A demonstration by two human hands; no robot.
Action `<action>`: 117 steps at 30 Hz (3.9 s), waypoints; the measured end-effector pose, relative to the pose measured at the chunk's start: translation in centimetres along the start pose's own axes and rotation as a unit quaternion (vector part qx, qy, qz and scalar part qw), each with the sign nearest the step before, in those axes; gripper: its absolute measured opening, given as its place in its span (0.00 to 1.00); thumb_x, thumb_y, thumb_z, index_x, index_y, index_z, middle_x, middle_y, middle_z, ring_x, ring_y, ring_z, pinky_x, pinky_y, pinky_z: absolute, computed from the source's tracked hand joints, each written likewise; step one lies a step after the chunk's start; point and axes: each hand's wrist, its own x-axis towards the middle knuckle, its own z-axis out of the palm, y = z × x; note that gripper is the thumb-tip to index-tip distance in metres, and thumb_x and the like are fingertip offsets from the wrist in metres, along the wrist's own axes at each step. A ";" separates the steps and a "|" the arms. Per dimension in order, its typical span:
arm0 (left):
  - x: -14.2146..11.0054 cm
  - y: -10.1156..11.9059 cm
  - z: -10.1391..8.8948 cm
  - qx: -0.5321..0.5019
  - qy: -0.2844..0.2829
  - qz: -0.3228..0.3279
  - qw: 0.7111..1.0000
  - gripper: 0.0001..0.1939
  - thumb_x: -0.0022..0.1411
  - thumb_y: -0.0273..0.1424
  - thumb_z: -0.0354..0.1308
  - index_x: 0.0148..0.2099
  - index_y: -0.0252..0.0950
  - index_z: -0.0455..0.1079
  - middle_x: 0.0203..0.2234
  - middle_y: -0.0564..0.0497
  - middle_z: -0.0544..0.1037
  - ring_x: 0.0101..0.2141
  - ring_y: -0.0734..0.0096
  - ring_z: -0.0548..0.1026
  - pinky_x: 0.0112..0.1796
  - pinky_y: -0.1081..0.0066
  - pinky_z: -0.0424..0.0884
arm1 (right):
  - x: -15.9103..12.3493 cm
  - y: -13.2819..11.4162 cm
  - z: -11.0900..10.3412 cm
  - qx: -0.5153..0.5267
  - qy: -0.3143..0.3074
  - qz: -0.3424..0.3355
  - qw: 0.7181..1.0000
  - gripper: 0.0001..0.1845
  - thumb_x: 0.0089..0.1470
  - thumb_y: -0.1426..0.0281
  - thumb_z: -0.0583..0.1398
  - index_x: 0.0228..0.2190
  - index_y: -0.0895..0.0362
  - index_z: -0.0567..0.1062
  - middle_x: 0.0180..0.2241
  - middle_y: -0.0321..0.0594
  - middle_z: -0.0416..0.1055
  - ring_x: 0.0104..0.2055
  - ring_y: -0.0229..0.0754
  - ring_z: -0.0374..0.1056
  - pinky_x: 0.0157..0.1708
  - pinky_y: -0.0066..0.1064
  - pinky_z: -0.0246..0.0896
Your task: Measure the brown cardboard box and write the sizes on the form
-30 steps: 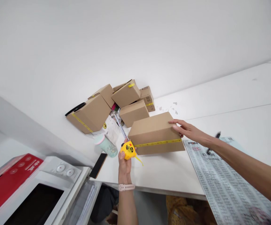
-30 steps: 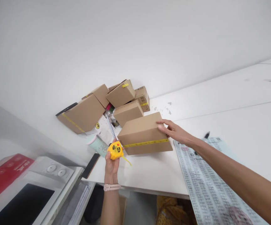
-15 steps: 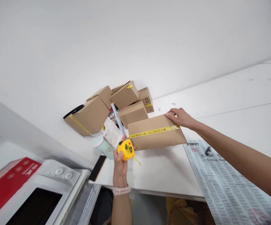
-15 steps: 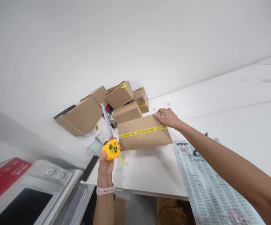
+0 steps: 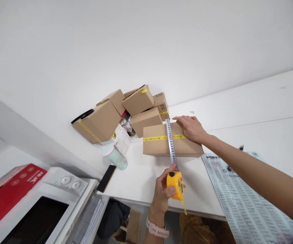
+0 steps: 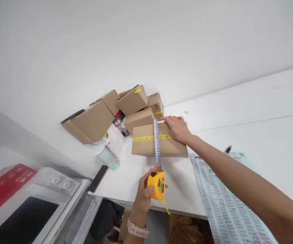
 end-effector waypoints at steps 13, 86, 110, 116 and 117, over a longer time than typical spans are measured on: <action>-1.9 -2.1 -1.4 -0.014 0.002 -0.018 1.000 0.43 0.45 0.47 0.74 0.62 0.37 0.73 0.48 0.41 0.75 0.40 0.59 0.76 0.43 0.58 0.78 | -0.3 -1.0 -0.4 -0.129 -0.023 -0.084 0.988 0.28 0.65 0.70 0.47 0.62 0.50 0.69 0.47 0.47 0.73 0.43 0.49 0.68 0.52 0.46 0.50; 3.3 -9.3 14.2 0.681 -0.135 0.035 0.719 0.38 0.57 0.24 0.60 0.70 0.41 0.60 0.62 0.37 0.64 0.49 0.45 0.72 0.54 0.45 0.66 | -15.9 12.7 -2.9 0.064 -0.182 0.361 0.913 0.07 0.59 0.64 0.60 0.34 0.55 0.74 0.29 0.49 0.78 0.36 0.53 0.75 0.39 0.45 0.66; 11.8 -14.1 19.1 0.472 -0.032 0.128 0.872 0.16 0.63 0.17 0.52 0.50 0.37 0.69 0.55 0.42 0.73 0.60 0.58 0.69 0.61 0.52 0.65 | -24.1 12.9 -6.4 0.411 0.133 0.469 0.770 0.27 0.54 0.48 0.65 0.47 0.54 0.77 0.37 0.41 0.77 0.40 0.44 0.71 0.41 0.38 0.67; 13.9 -17.7 20.4 0.404 0.021 0.089 0.910 0.18 0.58 0.15 0.53 0.48 0.36 0.66 0.50 0.42 0.75 0.55 0.60 0.72 0.57 0.57 0.68 | -24.7 12.5 -5.7 0.297 0.085 0.471 0.826 0.23 0.60 0.48 0.59 0.32 0.56 0.78 0.24 0.35 0.68 0.27 0.38 0.59 0.27 0.32 0.56; 14.0 -17.8 20.1 0.407 0.013 0.089 0.909 0.18 0.57 0.14 0.54 0.48 0.37 0.67 0.49 0.44 0.76 0.54 0.60 0.72 0.56 0.59 0.68 | -24.8 12.4 -5.5 0.292 0.085 0.470 0.829 0.23 0.60 0.48 0.58 0.33 0.55 0.77 0.24 0.34 0.67 0.26 0.38 0.59 0.27 0.32 0.56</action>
